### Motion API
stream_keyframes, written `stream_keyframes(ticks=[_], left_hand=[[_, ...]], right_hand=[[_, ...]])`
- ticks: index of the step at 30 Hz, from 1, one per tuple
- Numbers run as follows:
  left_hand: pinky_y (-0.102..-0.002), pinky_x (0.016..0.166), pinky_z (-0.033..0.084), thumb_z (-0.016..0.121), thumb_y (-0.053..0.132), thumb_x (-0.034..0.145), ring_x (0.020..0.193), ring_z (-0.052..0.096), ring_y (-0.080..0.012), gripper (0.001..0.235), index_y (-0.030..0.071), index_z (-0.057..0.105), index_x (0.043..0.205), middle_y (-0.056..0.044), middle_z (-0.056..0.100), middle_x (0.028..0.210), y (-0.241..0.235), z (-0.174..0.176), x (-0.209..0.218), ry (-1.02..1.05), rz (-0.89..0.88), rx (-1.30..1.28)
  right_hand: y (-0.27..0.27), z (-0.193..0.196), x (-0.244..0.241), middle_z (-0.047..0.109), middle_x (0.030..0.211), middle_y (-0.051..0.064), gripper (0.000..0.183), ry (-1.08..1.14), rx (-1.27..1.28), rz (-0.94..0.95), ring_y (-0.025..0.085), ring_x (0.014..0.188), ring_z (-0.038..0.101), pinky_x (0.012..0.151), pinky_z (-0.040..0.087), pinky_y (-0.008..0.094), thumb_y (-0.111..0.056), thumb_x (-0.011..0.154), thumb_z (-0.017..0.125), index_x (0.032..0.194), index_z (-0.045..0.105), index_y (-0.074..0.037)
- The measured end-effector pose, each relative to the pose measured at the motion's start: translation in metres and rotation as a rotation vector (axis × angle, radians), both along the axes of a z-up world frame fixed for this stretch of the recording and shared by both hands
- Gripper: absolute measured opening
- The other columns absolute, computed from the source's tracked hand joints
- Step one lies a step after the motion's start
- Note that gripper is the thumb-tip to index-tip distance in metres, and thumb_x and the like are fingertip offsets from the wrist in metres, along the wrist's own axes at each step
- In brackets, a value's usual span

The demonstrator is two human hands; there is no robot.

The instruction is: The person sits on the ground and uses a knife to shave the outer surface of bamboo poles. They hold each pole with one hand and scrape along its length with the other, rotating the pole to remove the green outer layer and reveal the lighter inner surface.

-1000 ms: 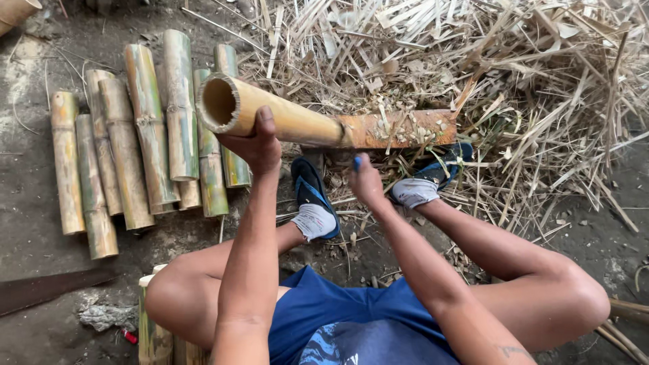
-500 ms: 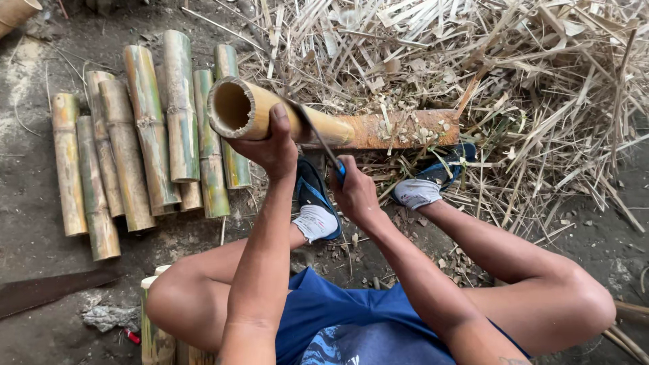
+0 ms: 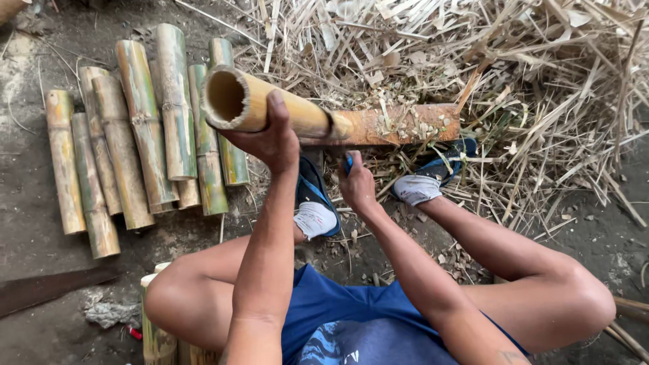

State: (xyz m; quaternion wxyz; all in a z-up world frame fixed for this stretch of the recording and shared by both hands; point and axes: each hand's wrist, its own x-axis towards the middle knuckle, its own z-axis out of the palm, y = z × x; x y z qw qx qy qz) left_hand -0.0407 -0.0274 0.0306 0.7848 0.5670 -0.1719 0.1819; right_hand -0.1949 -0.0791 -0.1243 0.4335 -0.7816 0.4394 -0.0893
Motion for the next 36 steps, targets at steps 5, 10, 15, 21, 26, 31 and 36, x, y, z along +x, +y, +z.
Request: stream_keyframes(ticks=[5, 10, 15, 21, 26, 31, 36], left_hand=[[-0.047, 0.108, 0.061, 0.079, 0.026, 0.090, 0.120, 0.064, -0.0298, 0.087, 0.000, 0.026, 0.155, -0.022, 0.054, 0.138, 0.024, 0.012, 0.012, 0.091, -0.076, -0.039], [-0.048, 0.119, 0.051, 0.079, 0.032, 0.094, 0.133, 0.055, -0.0302, 0.093, 0.003, 0.016, 0.157, -0.019, 0.045, 0.148, 0.040, 0.011, 0.014, 0.112, -0.095, -0.055], [-0.049, 0.118, 0.052, 0.081, 0.037, 0.092, 0.136, 0.055, -0.0315, 0.096, 0.004, 0.020, 0.159, -0.022, 0.044, 0.151, 0.042, 0.003, 0.017, 0.017, -0.055, -0.099], [-0.045, 0.108, 0.052, 0.084, 0.037, 0.094, 0.122, 0.059, -0.0304, 0.086, -0.003, 0.033, 0.151, -0.026, 0.052, 0.142, 0.035, -0.011, 0.019, -0.015, -0.254, -0.133], [-0.046, 0.118, 0.055, 0.081, 0.033, 0.091, 0.134, 0.057, -0.0286, 0.093, 0.003, 0.022, 0.156, -0.019, 0.047, 0.148, 0.019, -0.013, 0.017, -0.054, -0.141, -0.058], [-0.046, 0.112, 0.057, 0.080, 0.029, 0.089, 0.128, 0.060, -0.0308, 0.091, 0.000, 0.025, 0.156, -0.021, 0.050, 0.144, 0.030, -0.004, 0.024, 0.007, -0.104, -0.084], [-0.048, 0.104, 0.064, 0.083, 0.032, 0.081, 0.121, 0.063, -0.0321, 0.098, 0.000, 0.024, 0.152, -0.021, 0.051, 0.137, 0.013, 0.003, 0.010, 0.070, -0.149, -0.145]], right_hand=[[-0.056, -0.082, -0.022, 0.068, 0.101, 0.032, 0.033, 0.238, 0.066, -0.001, 0.052, 0.096, 0.065, 0.082, 0.050, 0.058, -0.022, 0.095, 0.062, 0.119, 0.048, -0.005], [-0.050, -0.124, -0.049, 0.068, 0.102, 0.034, 0.037, 0.156, 0.053, 0.001, 0.054, 0.098, 0.064, 0.085, 0.050, 0.058, -0.024, 0.093, 0.061, 0.121, 0.047, -0.005], [-0.028, -0.069, -0.051, 0.068, 0.098, 0.032, 0.033, 0.178, 0.064, -0.018, 0.052, 0.093, 0.065, 0.083, 0.050, 0.057, -0.028, 0.097, 0.062, 0.114, 0.050, -0.002], [-0.018, 0.062, -0.036, 0.068, 0.075, 0.023, 0.026, 0.014, 0.100, 0.154, 0.039, 0.058, 0.067, 0.050, 0.051, 0.052, -0.018, 0.102, 0.051, 0.121, 0.040, -0.004], [0.010, 0.077, -0.009, 0.066, 0.071, 0.018, 0.019, -0.213, -0.139, 0.260, 0.030, 0.052, 0.063, 0.045, 0.049, 0.047, -0.015, 0.106, 0.049, 0.121, 0.043, -0.004], [-0.019, 0.039, 0.007, 0.067, 0.080, 0.024, 0.019, -0.055, 0.099, 0.058, 0.043, 0.067, 0.067, 0.054, 0.052, 0.055, -0.017, 0.102, 0.053, 0.111, 0.045, -0.002], [-0.015, 0.027, -0.013, 0.069, 0.082, 0.034, 0.034, -0.094, -0.095, 0.189, 0.056, 0.080, 0.064, 0.068, 0.045, 0.063, -0.023, 0.099, 0.060, 0.125, 0.046, -0.006]])
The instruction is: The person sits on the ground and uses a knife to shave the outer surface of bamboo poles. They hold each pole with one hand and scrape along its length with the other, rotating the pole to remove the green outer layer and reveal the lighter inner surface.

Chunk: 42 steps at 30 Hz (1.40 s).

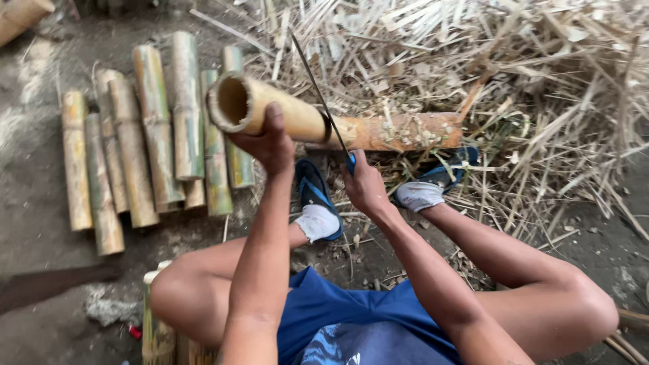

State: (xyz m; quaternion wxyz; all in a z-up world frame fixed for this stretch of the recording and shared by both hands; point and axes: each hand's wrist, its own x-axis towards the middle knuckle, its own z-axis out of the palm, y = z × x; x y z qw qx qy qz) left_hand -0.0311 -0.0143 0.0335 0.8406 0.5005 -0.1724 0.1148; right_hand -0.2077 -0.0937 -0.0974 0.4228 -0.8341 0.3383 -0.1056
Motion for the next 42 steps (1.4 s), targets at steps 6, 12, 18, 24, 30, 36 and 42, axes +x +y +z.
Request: stream_keyframes(ticks=[6, 12, 18, 24, 30, 36, 42], left_hand=[[-0.047, 0.109, 0.056, 0.083, 0.034, 0.084, 0.124, 0.061, -0.0312, 0.098, -0.001, 0.026, 0.156, -0.019, 0.053, 0.140, 0.003, -0.006, -0.001, -0.004, 0.045, 0.003], [-0.040, 0.109, 0.052, 0.083, 0.038, 0.091, 0.126, 0.058, -0.0268, 0.097, 0.000, 0.026, 0.159, -0.018, 0.050, 0.147, 0.012, -0.010, 0.008, -0.150, -0.059, 0.010], [-0.040, 0.098, 0.060, 0.080, 0.044, 0.092, 0.110, 0.069, -0.0274, 0.082, -0.001, 0.042, 0.149, -0.018, 0.066, 0.123, 0.021, -0.009, 0.009, -0.250, -0.294, 0.032], [-0.039, 0.088, 0.065, 0.073, 0.054, 0.092, 0.102, 0.072, -0.0254, 0.082, 0.002, 0.039, 0.146, -0.016, 0.068, 0.122, 0.028, -0.007, 0.010, -0.248, -0.145, 0.072], [-0.043, 0.093, 0.063, 0.076, 0.049, 0.093, 0.108, 0.068, -0.0286, 0.079, -0.003, 0.045, 0.143, -0.019, 0.064, 0.122, 0.021, 0.005, 0.010, -0.218, -0.155, 0.030], [-0.043, 0.099, 0.061, 0.075, 0.049, 0.095, 0.112, 0.069, -0.0272, 0.074, -0.002, 0.049, 0.143, -0.019, 0.065, 0.125, 0.030, -0.011, 0.011, -0.211, -0.126, 0.078], [-0.045, 0.112, 0.052, 0.081, 0.043, 0.092, 0.128, 0.057, -0.0270, 0.093, 0.001, 0.025, 0.153, -0.019, 0.050, 0.144, 0.035, -0.009, 0.011, 0.009, -0.038, 0.036]], right_hand=[[-0.013, -0.063, -0.001, 0.070, 0.092, 0.030, 0.031, 0.134, 0.055, -0.158, 0.052, 0.087, 0.068, 0.074, 0.050, 0.059, -0.027, 0.098, 0.063, 0.120, 0.052, -0.007], [-0.048, -0.056, -0.012, 0.068, 0.098, 0.033, 0.035, 0.295, 0.041, -0.112, 0.054, 0.094, 0.065, 0.082, 0.050, 0.058, -0.029, 0.097, 0.065, 0.118, 0.052, -0.003], [0.008, 0.042, -0.005, 0.070, 0.076, 0.027, 0.032, 0.069, 0.126, 0.034, 0.046, 0.067, 0.071, 0.062, 0.052, 0.056, -0.023, 0.100, 0.055, 0.124, 0.046, -0.004], [0.008, 0.018, 0.006, 0.068, 0.075, 0.026, 0.026, 0.058, 0.015, -0.054, 0.045, 0.064, 0.069, 0.056, 0.053, 0.055, -0.022, 0.103, 0.054, 0.120, 0.044, -0.003], [-0.016, 0.010, 0.005, 0.069, 0.073, 0.022, 0.021, 0.147, 0.196, 0.008, 0.039, 0.058, 0.068, 0.050, 0.055, 0.053, -0.023, 0.108, 0.045, 0.117, 0.044, -0.005], [-0.016, -0.055, -0.004, 0.069, 0.091, 0.028, 0.027, 0.222, 0.138, -0.152, 0.045, 0.082, 0.067, 0.072, 0.052, 0.055, -0.023, 0.100, 0.055, 0.120, 0.048, -0.006], [-0.065, -0.126, -0.029, 0.069, 0.106, 0.031, 0.035, 0.381, 0.055, -0.162, 0.051, 0.101, 0.066, 0.089, 0.052, 0.056, -0.027, 0.094, 0.063, 0.118, 0.051, -0.005]])
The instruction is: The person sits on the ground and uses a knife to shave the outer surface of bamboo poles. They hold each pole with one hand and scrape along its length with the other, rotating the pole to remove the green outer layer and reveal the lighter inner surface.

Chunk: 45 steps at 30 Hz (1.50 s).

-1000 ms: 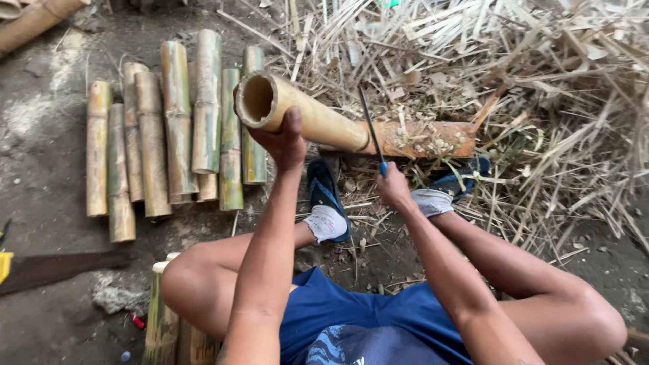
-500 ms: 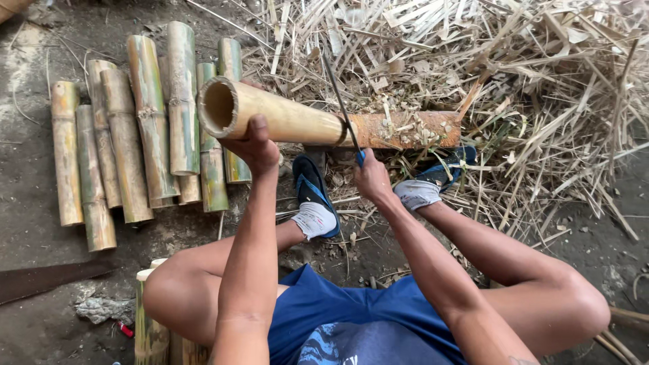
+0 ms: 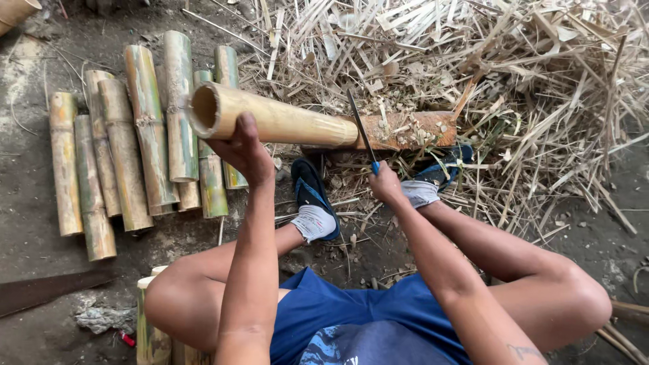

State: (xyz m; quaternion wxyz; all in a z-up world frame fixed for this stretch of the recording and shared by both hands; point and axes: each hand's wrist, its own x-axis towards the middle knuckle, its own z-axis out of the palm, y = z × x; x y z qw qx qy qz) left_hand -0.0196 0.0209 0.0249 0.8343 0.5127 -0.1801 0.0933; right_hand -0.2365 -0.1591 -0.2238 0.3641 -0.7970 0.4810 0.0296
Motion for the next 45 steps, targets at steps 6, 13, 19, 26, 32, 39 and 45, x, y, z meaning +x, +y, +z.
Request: stream_keyframes(ticks=[6, 13, 19, 26, 32, 39, 45], left_hand=[[-0.042, 0.115, 0.056, 0.076, 0.045, 0.094, 0.130, 0.061, -0.0248, 0.087, 0.003, 0.035, 0.158, -0.015, 0.054, 0.142, -0.005, -0.002, -0.002, -0.194, 0.114, 0.064], [-0.042, 0.120, 0.047, 0.083, 0.040, 0.095, 0.136, 0.053, -0.0265, 0.092, 0.000, 0.030, 0.159, -0.016, 0.047, 0.149, -0.016, -0.005, -0.003, -0.227, 0.063, 0.056], [-0.046, 0.102, 0.064, 0.080, 0.040, 0.084, 0.120, 0.066, -0.0295, 0.091, -0.001, 0.031, 0.149, -0.018, 0.054, 0.137, -0.006, -0.003, 0.011, -0.044, 0.161, 0.086], [-0.045, 0.107, 0.059, 0.080, 0.035, 0.089, 0.120, 0.063, -0.0290, 0.086, -0.003, 0.035, 0.151, -0.019, 0.054, 0.139, -0.015, -0.011, -0.002, -0.087, 0.132, 0.057], [-0.043, 0.110, 0.055, 0.080, 0.037, 0.091, 0.129, 0.058, -0.0280, 0.094, 0.000, 0.025, 0.158, -0.018, 0.049, 0.146, -0.009, -0.008, -0.001, -0.140, 0.125, 0.092], [-0.043, 0.097, 0.061, 0.079, 0.049, 0.090, 0.110, 0.069, -0.0304, 0.095, 0.000, 0.030, 0.155, -0.021, 0.062, 0.131, -0.007, 0.001, 0.002, -0.208, -0.174, -0.009], [-0.040, 0.105, 0.053, 0.073, 0.051, 0.097, 0.121, 0.062, -0.0275, 0.085, 0.002, 0.038, 0.155, -0.016, 0.056, 0.135, -0.003, 0.004, 0.002, -0.347, 0.057, 0.177]], right_hand=[[0.050, 0.076, 0.003, 0.068, 0.092, 0.035, 0.041, -0.175, -0.019, 0.016, 0.053, 0.088, 0.067, 0.079, 0.051, 0.057, -0.028, 0.096, 0.065, 0.120, 0.044, -0.001], [0.097, 0.159, 0.022, 0.066, 0.069, 0.020, 0.031, -0.543, -0.078, 0.254, 0.036, 0.055, 0.066, 0.048, 0.049, 0.049, -0.013, 0.102, 0.055, 0.126, 0.040, -0.001], [0.062, 0.133, 0.049, 0.066, 0.074, 0.013, 0.014, -0.405, 0.193, -0.009, 0.026, 0.054, 0.063, 0.042, 0.052, 0.045, -0.015, 0.106, 0.045, 0.113, 0.044, -0.003], [0.080, 0.100, 0.031, 0.066, 0.073, 0.019, 0.018, -0.312, -0.001, 0.182, 0.030, 0.051, 0.060, 0.042, 0.050, 0.044, -0.019, 0.111, 0.043, 0.119, 0.043, -0.002], [0.029, 0.040, 0.020, 0.068, 0.092, 0.030, 0.027, -0.050, 0.000, -0.010, 0.047, 0.085, 0.066, 0.074, 0.052, 0.055, -0.020, 0.098, 0.059, 0.117, 0.048, -0.003], [0.048, 0.118, 0.019, 0.069, 0.086, 0.031, 0.026, -0.249, 0.045, 0.093, 0.049, 0.078, 0.068, 0.068, 0.051, 0.058, -0.021, 0.101, 0.056, 0.116, 0.045, -0.002], [0.093, 0.153, 0.024, 0.064, 0.069, 0.018, 0.019, -0.379, -0.077, 0.251, 0.035, 0.054, 0.064, 0.052, 0.050, 0.051, -0.021, 0.109, 0.047, 0.120, 0.045, -0.005]])
